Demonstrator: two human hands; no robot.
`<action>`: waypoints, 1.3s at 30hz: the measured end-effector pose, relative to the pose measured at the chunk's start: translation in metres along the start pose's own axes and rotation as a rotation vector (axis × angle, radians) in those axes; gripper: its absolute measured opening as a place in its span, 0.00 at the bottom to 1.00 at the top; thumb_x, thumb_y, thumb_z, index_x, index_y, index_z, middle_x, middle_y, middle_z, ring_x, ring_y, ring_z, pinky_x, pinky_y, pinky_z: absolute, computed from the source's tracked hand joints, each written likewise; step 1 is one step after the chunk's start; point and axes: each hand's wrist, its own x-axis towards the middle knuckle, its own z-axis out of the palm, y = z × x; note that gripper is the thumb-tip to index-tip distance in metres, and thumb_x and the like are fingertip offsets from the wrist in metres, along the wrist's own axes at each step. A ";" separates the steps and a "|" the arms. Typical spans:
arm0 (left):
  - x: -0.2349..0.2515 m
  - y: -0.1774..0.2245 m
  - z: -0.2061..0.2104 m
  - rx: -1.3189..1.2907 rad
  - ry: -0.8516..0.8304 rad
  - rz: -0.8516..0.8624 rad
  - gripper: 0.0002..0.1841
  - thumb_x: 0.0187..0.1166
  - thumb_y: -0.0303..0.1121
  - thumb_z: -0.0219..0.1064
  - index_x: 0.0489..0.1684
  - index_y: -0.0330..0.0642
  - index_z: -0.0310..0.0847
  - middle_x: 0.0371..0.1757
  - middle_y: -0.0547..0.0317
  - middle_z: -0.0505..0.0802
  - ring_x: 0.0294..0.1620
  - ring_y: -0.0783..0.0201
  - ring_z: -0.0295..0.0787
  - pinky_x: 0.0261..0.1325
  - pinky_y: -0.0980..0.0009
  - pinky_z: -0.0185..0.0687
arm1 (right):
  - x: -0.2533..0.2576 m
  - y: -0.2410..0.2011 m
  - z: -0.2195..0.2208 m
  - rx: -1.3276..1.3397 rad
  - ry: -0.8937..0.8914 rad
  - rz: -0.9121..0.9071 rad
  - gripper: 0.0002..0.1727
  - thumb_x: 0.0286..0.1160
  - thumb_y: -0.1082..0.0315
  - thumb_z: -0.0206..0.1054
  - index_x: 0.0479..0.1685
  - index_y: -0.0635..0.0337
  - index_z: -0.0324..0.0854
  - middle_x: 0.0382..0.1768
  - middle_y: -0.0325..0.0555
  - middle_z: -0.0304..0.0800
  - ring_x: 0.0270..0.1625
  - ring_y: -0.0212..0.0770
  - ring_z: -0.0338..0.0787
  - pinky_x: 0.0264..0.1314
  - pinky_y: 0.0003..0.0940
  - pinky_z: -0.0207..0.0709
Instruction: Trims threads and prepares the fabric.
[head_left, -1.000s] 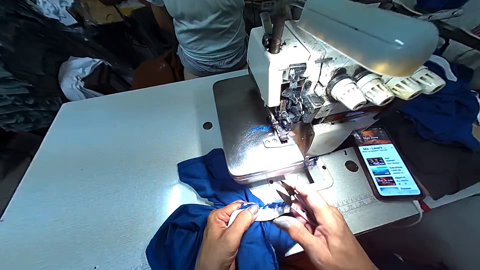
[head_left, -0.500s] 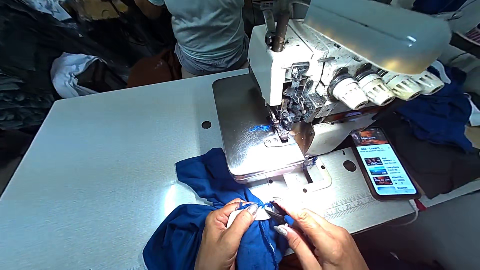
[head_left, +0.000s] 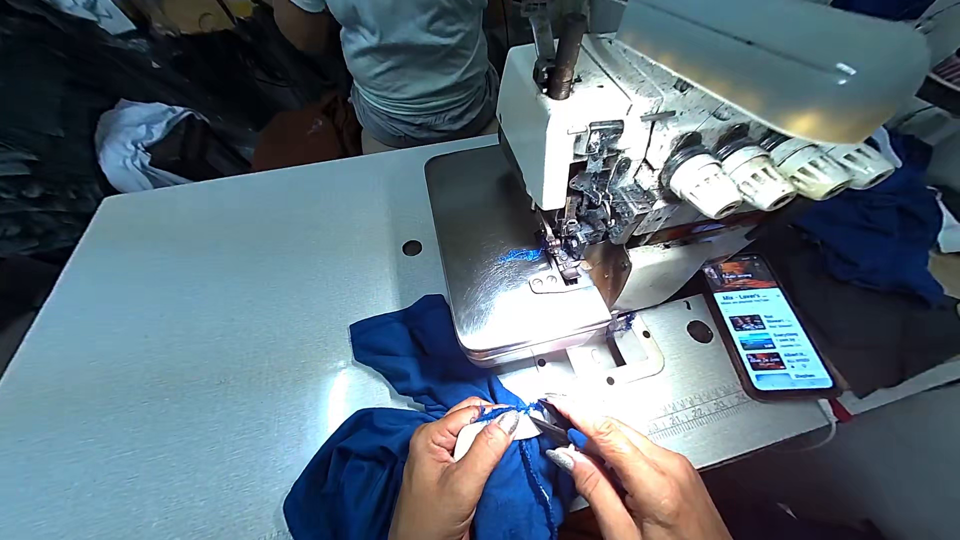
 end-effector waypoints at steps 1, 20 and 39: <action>0.000 0.000 0.000 -0.006 -0.001 -0.001 0.05 0.71 0.25 0.70 0.31 0.37 0.93 0.36 0.60 0.96 0.39 0.74 0.92 0.48 0.77 0.89 | 0.000 -0.002 -0.001 0.011 -0.013 0.022 0.19 0.85 0.60 0.60 0.65 0.58 0.89 0.33 0.45 0.92 0.26 0.37 0.86 0.26 0.35 0.78; -0.001 -0.003 0.000 0.022 0.005 0.024 0.02 0.65 0.24 0.75 0.30 0.37 0.94 0.36 0.60 0.96 0.38 0.74 0.92 0.45 0.78 0.89 | -0.001 -0.002 0.015 0.019 0.064 0.006 0.19 0.84 0.64 0.61 0.65 0.62 0.87 0.34 0.46 0.92 0.26 0.34 0.85 0.27 0.29 0.77; -0.002 -0.001 0.002 -0.046 0.081 -0.049 0.04 0.62 0.21 0.75 0.31 0.35 0.93 0.34 0.59 0.96 0.35 0.73 0.93 0.44 0.77 0.90 | -0.004 0.000 0.018 0.109 0.090 0.022 0.18 0.81 0.65 0.64 0.64 0.62 0.89 0.36 0.45 0.93 0.31 0.29 0.86 0.34 0.23 0.80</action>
